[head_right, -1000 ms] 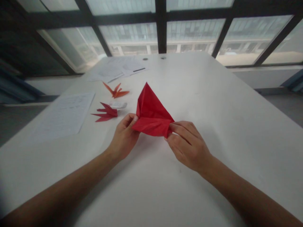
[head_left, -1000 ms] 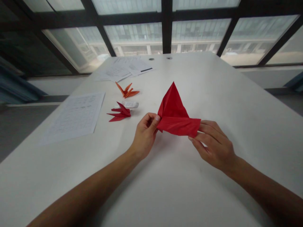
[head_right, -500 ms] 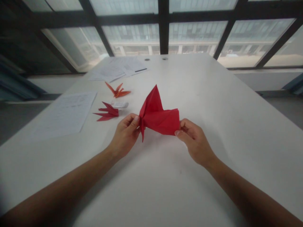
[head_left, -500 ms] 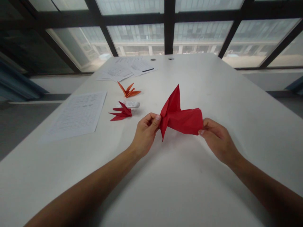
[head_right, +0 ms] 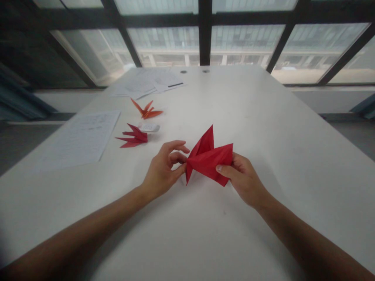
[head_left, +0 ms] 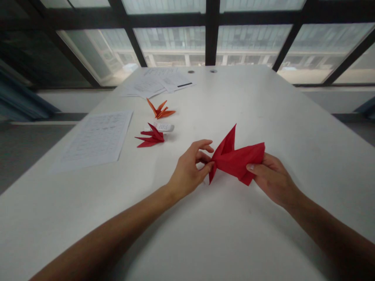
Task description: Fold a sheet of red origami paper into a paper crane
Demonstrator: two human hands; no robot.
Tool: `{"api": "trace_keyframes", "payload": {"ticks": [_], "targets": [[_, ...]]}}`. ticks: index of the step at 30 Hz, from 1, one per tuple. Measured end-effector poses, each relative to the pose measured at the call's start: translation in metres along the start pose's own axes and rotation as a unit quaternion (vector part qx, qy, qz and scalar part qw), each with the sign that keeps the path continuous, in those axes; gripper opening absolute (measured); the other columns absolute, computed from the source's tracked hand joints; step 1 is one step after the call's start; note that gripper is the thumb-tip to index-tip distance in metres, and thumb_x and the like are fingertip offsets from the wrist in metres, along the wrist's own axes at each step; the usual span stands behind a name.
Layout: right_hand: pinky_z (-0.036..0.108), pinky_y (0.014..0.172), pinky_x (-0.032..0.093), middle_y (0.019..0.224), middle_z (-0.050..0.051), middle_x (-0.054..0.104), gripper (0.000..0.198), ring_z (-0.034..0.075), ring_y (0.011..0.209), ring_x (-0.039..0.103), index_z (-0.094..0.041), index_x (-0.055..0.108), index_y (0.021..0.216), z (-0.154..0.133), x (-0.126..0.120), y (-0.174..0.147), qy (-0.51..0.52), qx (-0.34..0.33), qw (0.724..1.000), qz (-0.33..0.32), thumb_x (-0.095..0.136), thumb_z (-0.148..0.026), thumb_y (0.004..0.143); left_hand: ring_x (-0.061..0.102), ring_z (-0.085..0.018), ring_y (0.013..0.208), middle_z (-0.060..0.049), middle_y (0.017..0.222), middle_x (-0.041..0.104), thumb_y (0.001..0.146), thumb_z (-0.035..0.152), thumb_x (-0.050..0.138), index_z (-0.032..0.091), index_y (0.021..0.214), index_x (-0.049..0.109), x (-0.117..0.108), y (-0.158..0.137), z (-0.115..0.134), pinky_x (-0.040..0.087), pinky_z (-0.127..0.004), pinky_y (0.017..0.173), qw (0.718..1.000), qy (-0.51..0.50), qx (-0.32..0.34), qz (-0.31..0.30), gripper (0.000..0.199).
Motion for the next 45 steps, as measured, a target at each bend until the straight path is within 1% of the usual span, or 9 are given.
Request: {"api": "trace_keyframes", "payload": {"ticks": [5,11,16,25,29,36,40,42,45], "targets": [[0.035,0.068,0.061,0.091,0.006,0.078,0.017,0.022,0.076,0.071,-0.022,0.079,0.104,-0.008,0.004,-0.006,-0.1,-0.03,0.994,-0.029,0.07,-0.03,0.092,0.068,-0.011,0.081,-0.002,0.104,0.065,0.095,0.014,0.06,0.026,0.13,0.05,-0.003,-0.002,0.004,0.054,-0.026,0.074,0.997,0.056,0.027,0.045,0.039],[0.045,0.09,0.059,0.124,0.009,0.073,0.031,0.029,0.109,0.07,-0.026,0.075,0.114,-0.037,0.027,-0.014,-0.273,-0.205,0.934,-0.106,0.063,-0.013,0.088,0.06,-0.011,0.074,0.001,0.091,0.061,0.085,0.019,0.068,0.02,0.105,0.061,-0.003,0.007,-0.002,0.05,-0.023,0.068,0.974,-0.18,-0.125,0.047,0.021],[0.046,0.084,0.06,0.119,0.011,0.074,0.044,0.032,0.109,0.07,-0.026,0.073,0.119,-0.049,0.033,-0.019,-0.292,-0.281,0.908,-0.11,0.063,-0.007,0.081,0.059,-0.013,0.071,0.0,0.083,0.065,0.082,0.015,0.065,0.018,0.097,0.068,0.001,0.009,-0.006,0.05,-0.027,0.07,0.943,-0.295,-0.157,0.011,0.016],[0.037,0.068,0.061,0.087,0.003,0.08,0.021,0.024,0.079,0.074,-0.023,0.079,0.096,-0.016,0.002,-0.003,-0.051,-0.063,0.996,0.033,0.066,-0.018,0.08,0.057,-0.012,0.079,0.001,0.089,0.063,0.087,0.028,0.079,0.024,0.111,0.069,-0.011,0.012,-0.009,0.047,-0.026,0.076,0.969,-0.232,-0.076,0.041,0.026],[0.044,0.072,0.063,0.086,0.006,0.081,0.023,0.03,0.087,0.076,-0.022,0.078,0.09,-0.012,0.008,0.008,0.081,0.008,0.996,0.035,0.065,-0.021,0.071,0.055,-0.011,0.072,0.003,0.083,0.062,0.081,0.028,0.083,0.024,0.11,0.067,-0.008,0.013,-0.011,0.046,-0.025,0.072,0.953,-0.278,-0.112,0.049,0.033],[0.045,0.07,0.063,0.083,0.005,0.08,0.02,0.029,0.079,0.076,-0.023,0.075,0.089,-0.005,-0.001,0.008,0.103,0.04,0.993,0.038,0.061,-0.023,0.074,0.055,-0.012,0.073,0.003,0.083,0.059,0.082,0.025,0.079,0.024,0.112,0.064,-0.002,0.011,-0.01,0.044,-0.026,0.07,0.951,-0.272,-0.145,0.022,0.034],[0.038,0.061,0.059,0.075,0.002,0.077,0.012,0.025,0.069,0.073,-0.024,0.073,0.087,-0.014,-0.005,0.0,-0.1,-0.067,0.992,0.049,0.064,-0.019,0.082,0.057,-0.015,0.09,-0.002,0.103,0.06,0.088,0.031,0.075,0.021,0.111,0.06,-0.008,0.011,0.004,0.045,-0.026,0.076,0.991,-0.091,-0.085,0.054,0.028],[0.041,0.075,0.061,0.095,0.005,0.079,0.018,0.028,0.088,0.075,-0.024,0.075,0.095,-0.027,0.011,-0.009,-0.267,-0.177,0.947,-0.018,0.067,-0.015,0.082,0.058,-0.016,0.094,-0.004,0.108,0.061,0.087,0.034,0.076,0.021,0.112,0.058,-0.008,0.009,0.013,0.047,-0.028,0.078,0.995,-0.017,-0.075,0.057,0.033],[0.05,0.093,0.058,0.117,0.011,0.077,0.045,0.032,0.11,0.071,-0.023,0.069,0.122,-0.044,0.037,-0.024,-0.346,-0.312,0.88,-0.09,0.063,-0.01,0.08,0.06,-0.019,0.093,-0.005,0.109,0.063,0.079,0.035,0.083,0.021,0.114,0.057,-0.002,0.008,0.022,0.049,-0.029,0.074,0.995,0.024,-0.1,0.018,0.045]]}}
Point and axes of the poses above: each hand's wrist, its own y-axis towards the middle knuckle, its own x-axis out of the palm, z = x × y, the point moved 5 cm from there along y, towards the middle knuckle
